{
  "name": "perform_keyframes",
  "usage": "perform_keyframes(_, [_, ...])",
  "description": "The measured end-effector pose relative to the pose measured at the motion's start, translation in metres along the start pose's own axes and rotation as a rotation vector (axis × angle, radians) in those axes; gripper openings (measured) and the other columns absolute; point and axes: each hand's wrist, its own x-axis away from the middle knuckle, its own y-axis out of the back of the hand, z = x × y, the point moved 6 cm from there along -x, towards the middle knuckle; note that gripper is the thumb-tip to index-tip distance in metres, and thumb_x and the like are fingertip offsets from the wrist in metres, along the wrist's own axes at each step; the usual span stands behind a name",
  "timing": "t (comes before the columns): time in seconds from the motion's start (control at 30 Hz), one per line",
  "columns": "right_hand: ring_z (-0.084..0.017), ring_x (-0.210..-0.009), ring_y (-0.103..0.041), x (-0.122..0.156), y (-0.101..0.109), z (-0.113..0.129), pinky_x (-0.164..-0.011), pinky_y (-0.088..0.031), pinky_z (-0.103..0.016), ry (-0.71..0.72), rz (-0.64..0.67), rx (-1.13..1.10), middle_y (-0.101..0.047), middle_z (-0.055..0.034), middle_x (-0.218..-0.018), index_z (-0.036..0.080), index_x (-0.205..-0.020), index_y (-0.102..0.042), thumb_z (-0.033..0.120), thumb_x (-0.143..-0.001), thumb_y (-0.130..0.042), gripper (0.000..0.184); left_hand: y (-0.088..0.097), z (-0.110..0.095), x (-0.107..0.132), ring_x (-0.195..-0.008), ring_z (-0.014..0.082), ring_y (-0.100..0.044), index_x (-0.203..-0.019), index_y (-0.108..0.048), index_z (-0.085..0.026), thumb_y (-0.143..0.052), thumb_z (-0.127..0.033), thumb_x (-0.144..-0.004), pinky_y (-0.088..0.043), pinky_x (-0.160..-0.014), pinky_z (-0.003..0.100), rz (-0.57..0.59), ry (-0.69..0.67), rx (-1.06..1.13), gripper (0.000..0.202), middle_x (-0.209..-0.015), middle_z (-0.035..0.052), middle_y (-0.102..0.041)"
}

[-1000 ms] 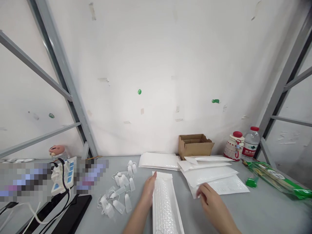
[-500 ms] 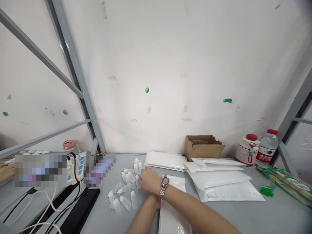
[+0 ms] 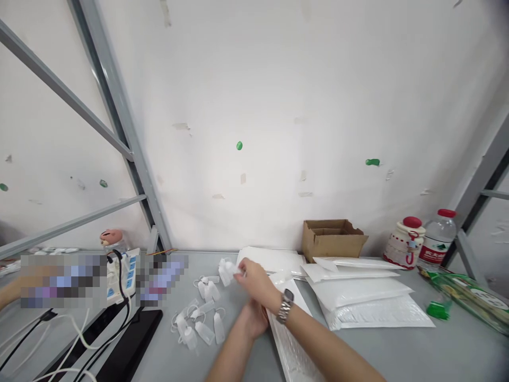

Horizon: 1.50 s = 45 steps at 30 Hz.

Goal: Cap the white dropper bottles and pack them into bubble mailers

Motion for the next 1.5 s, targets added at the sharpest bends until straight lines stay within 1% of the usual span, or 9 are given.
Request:
perform_keyframes(0.17, [-0.020,-0.080,-0.061,0.036,0.062,-0.067,-0.074,-0.046,-0.032,-0.048,-0.181,-0.454,-0.068,-0.0068,-0.088,0.018,-0.096,-0.064,0.037,-0.077,-0.058,0.028,-0.011,-0.011,0.001,-0.084,0.0258,-0.068,-0.097,-0.065,-0.008,-0.066,-0.024,-0.077,-0.050,-0.083,0.034,0.016,-0.037,0.000,0.026,-0.083,0.0115,-0.073])
perform_keyframes(0.3, [-0.026,-0.099,-0.057,0.070,0.074,-0.105,-0.085,-0.043,-0.036,-0.157,-0.114,-0.652,-0.066,-0.0101,-0.101,0.018,-0.072,-0.069,0.050,-0.062,-0.073,0.034,0.002,-0.025,-0.001,-0.077,0.0221,-0.069,-0.099,-0.062,-0.009,-0.070,-0.024,-0.074,-0.053,-0.075,0.028,-0.144,-0.189,0.028,0.029,-0.082,0.0098,-0.073])
perform_keyframes(0.43, [-0.022,-0.085,-0.061,0.090,0.052,-0.094,-0.081,-0.042,-0.034,-0.239,0.242,-0.957,-0.069,-0.0076,-0.089,0.016,-0.079,-0.072,0.047,-0.062,-0.076,0.035,0.005,-0.029,0.002,-0.071,0.0193,-0.068,-0.097,-0.061,-0.013,-0.073,-0.029,-0.072,-0.053,-0.067,0.026,-0.226,-0.262,0.056,0.032,-0.080,0.0067,-0.072])
perform_keyframes(0.7, [-0.014,-0.072,-0.057,0.094,0.047,-0.085,-0.078,-0.042,-0.029,-0.240,0.340,-1.114,-0.066,-0.0018,-0.074,0.016,-0.076,-0.072,0.042,-0.061,-0.080,0.031,-0.008,-0.021,0.014,-0.053,0.0185,-0.062,-0.087,-0.064,-0.010,-0.084,-0.024,-0.053,-0.050,-0.055,0.029,-0.081,-0.099,-0.181,0.042,-0.065,0.0046,-0.068])
perform_keyframes(0.83, [-0.018,-0.086,-0.060,0.088,0.069,-0.098,-0.082,-0.043,-0.031,-0.214,0.096,-1.087,-0.068,-0.0054,-0.090,0.018,-0.085,-0.070,0.046,-0.062,-0.077,0.037,-0.004,-0.027,0.012,-0.063,0.0222,-0.066,-0.088,-0.064,-0.011,-0.085,-0.025,-0.052,-0.052,-0.063,0.032,-0.121,-0.151,-0.246,0.044,-0.073,0.0082,-0.071])
perform_keyframes(0.97, [-0.014,-0.062,-0.058,0.080,0.077,-0.117,-0.065,-0.045,-0.030,-0.276,-0.127,-1.026,-0.067,-0.0031,-0.074,0.019,-0.081,-0.063,0.055,-0.058,-0.076,0.045,-0.003,-0.019,0.011,-0.068,0.0233,-0.067,-0.087,-0.065,-0.011,-0.085,-0.027,-0.052,-0.052,-0.067,0.033,-0.126,-0.092,-0.305,0.043,-0.076,0.0090,-0.072])
perform_keyframes(1.23, [-0.012,-0.050,-0.044,0.078,0.087,-0.126,-0.050,-0.036,-0.027,-0.257,-0.349,-0.785,-0.054,0.0024,-0.054,0.017,-0.074,-0.068,0.056,-0.055,-0.074,0.044,-0.017,-0.005,0.015,-0.079,0.0256,-0.069,-0.092,-0.067,-0.008,-0.086,-0.018,-0.050,-0.052,-0.077,0.034,0.183,0.022,-0.295,0.047,-0.086,0.0129,-0.073])
perform_keyframes(1.37, [-0.013,-0.055,-0.043,0.084,0.097,-0.129,-0.056,-0.038,-0.028,-0.247,-0.453,-0.947,-0.054,0.0021,-0.059,0.019,-0.080,-0.070,0.046,-0.058,-0.077,0.036,-0.014,-0.005,0.014,-0.082,0.0253,-0.069,-0.095,-0.066,-0.009,-0.082,-0.026,-0.060,-0.052,-0.081,0.034,0.077,0.028,-0.223,0.042,-0.087,0.0128,-0.073])
perform_keyframes(1.5, [-0.012,-0.054,-0.045,0.083,0.079,-0.126,-0.061,-0.043,-0.030,-0.295,-0.340,-1.304,-0.050,0.0038,-0.057,0.019,-0.078,-0.068,0.046,-0.060,-0.077,0.034,-0.014,-0.001,0.009,-0.092,0.0284,-0.068,-0.093,-0.065,-0.008,-0.082,-0.023,-0.060,-0.050,-0.088,0.036,0.063,0.030,-0.109,0.040,-0.086,0.0133,-0.074])
